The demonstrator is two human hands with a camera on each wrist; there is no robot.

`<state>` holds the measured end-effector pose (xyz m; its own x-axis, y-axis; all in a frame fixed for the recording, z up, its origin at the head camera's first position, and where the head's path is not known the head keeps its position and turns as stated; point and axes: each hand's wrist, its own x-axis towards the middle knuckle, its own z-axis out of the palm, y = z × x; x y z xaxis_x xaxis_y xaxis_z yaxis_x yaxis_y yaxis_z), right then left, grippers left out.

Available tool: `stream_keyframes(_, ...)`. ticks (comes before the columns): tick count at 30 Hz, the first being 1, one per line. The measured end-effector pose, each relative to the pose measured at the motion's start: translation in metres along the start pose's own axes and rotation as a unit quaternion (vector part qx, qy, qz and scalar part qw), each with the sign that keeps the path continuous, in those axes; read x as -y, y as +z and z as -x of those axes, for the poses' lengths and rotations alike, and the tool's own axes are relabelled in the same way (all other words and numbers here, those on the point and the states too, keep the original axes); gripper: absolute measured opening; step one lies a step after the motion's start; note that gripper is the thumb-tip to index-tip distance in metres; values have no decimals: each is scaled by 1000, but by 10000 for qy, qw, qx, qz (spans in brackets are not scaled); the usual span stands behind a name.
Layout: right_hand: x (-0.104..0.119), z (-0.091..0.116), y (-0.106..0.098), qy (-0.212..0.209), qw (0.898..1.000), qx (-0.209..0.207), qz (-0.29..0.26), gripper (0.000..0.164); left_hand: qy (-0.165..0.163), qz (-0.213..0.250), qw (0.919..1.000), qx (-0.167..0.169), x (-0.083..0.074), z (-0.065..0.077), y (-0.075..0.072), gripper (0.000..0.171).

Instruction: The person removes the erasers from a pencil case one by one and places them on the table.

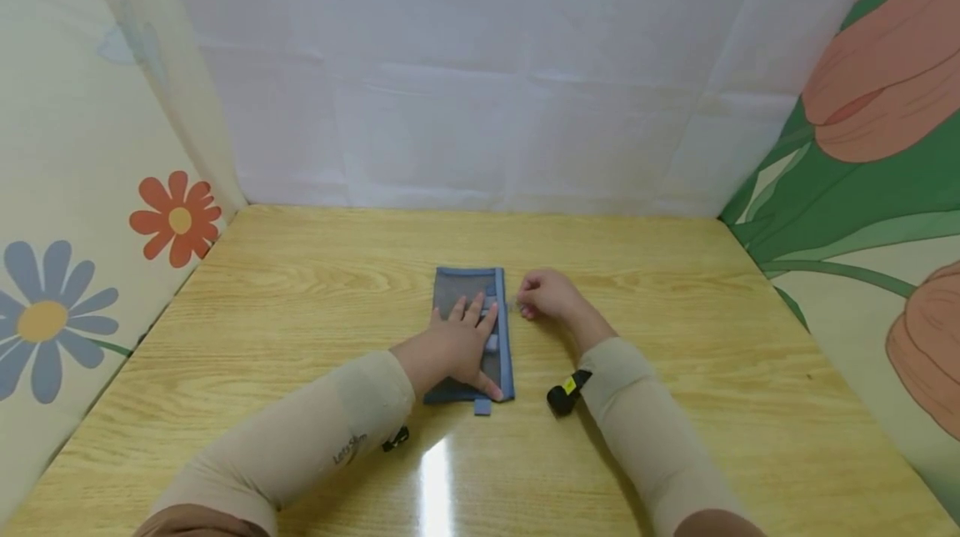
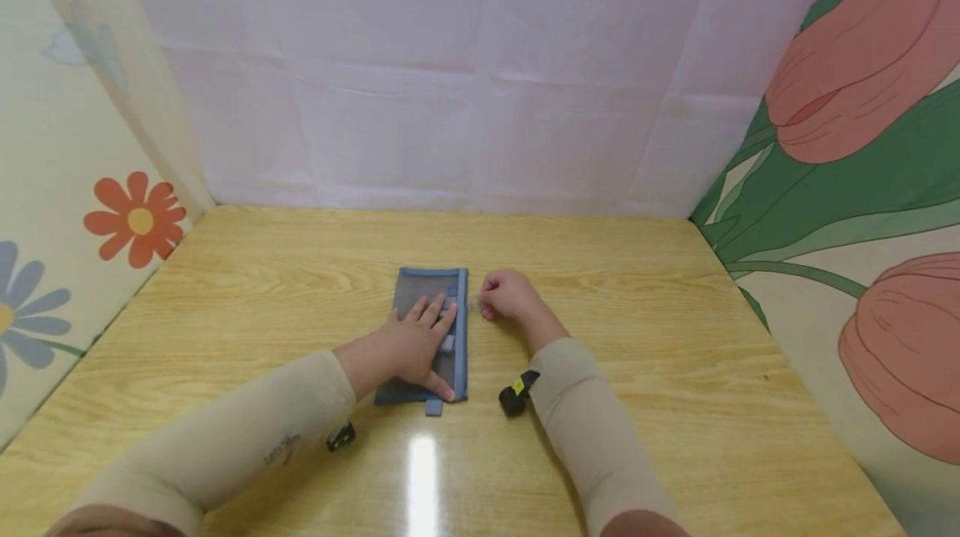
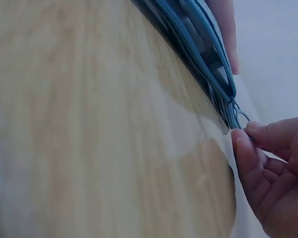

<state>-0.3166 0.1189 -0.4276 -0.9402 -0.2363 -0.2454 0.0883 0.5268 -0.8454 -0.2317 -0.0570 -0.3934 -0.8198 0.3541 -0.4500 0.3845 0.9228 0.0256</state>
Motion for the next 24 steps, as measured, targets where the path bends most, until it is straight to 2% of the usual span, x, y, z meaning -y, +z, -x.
stream_keyframes(5,-1,-10,-1,30,9995,-273,-137,10,69,-18,10000,-26,1,0,0,132)
stream_keyframes(12,-1,-17,-1,160,9990,-349,-241,9,124,-18,9999,-53,1,0,1,132)
stream_keyframes(24,4,-29,-3,91,9983,-487,-316,11,61,6,10000,7,0,0,0,133)
